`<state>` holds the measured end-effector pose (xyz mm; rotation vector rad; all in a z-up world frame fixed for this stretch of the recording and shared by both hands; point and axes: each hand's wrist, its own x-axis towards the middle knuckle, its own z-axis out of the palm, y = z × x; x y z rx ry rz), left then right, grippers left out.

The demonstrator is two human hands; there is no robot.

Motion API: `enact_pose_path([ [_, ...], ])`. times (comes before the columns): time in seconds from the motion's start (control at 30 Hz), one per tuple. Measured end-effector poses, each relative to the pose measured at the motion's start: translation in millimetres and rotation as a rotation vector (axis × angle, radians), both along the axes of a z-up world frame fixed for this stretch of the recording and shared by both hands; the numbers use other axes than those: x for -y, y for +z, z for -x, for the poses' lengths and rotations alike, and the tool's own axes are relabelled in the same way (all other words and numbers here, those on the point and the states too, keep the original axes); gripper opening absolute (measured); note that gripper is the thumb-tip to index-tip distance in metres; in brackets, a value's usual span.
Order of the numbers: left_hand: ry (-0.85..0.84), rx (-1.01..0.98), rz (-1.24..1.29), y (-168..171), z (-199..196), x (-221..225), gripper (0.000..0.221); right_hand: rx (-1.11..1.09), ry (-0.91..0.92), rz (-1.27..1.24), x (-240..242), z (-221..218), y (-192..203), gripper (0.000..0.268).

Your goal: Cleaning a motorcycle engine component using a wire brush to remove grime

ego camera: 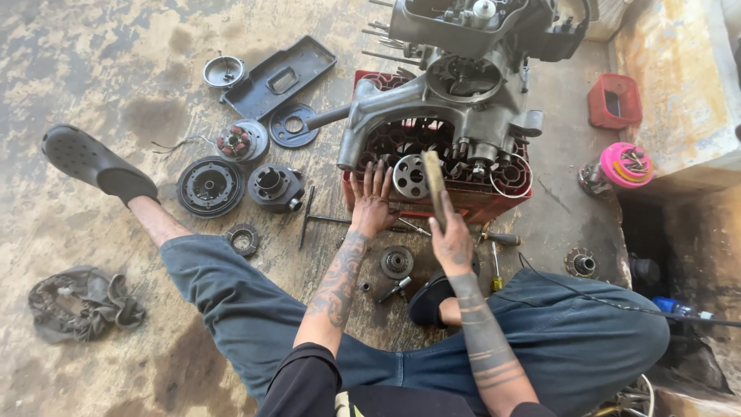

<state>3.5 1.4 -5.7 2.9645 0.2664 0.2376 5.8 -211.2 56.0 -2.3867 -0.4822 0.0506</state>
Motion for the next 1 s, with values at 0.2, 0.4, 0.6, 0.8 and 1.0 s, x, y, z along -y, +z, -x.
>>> enact_pose_path([
  [0.2, -0.005, 0.039, -0.008, -3.6, 2.4, 0.1, 0.125, -0.055, 0.058, 0.048, -12.5, 35.6, 9.6, 0.064],
  [0.4, -0.002, 0.023, -0.003, 1.5, 2.8, 1.0, 0.124, -0.03, 0.013, -0.016, 8.1, -3.3, 12.9, 0.067],
  [0.6, 0.008, 0.0, -0.038, 0.9, 2.1, 0.0, 0.126, -0.111, 0.055, -0.06, -16.2, 31.1, 20.1, 0.063],
  [0.8, 0.016, -0.053, -0.042, 2.4, 2.4, 0.9, 0.125, -0.076, 0.0, -0.047, 6.3, 0.6, 31.0, 0.067],
  [1.0, 0.005, -0.017, -0.043, -3.4, 1.5, 0.3, 0.13, -0.07, 0.053, 0.007, -12.6, 26.2, 1.8, 0.067],
])
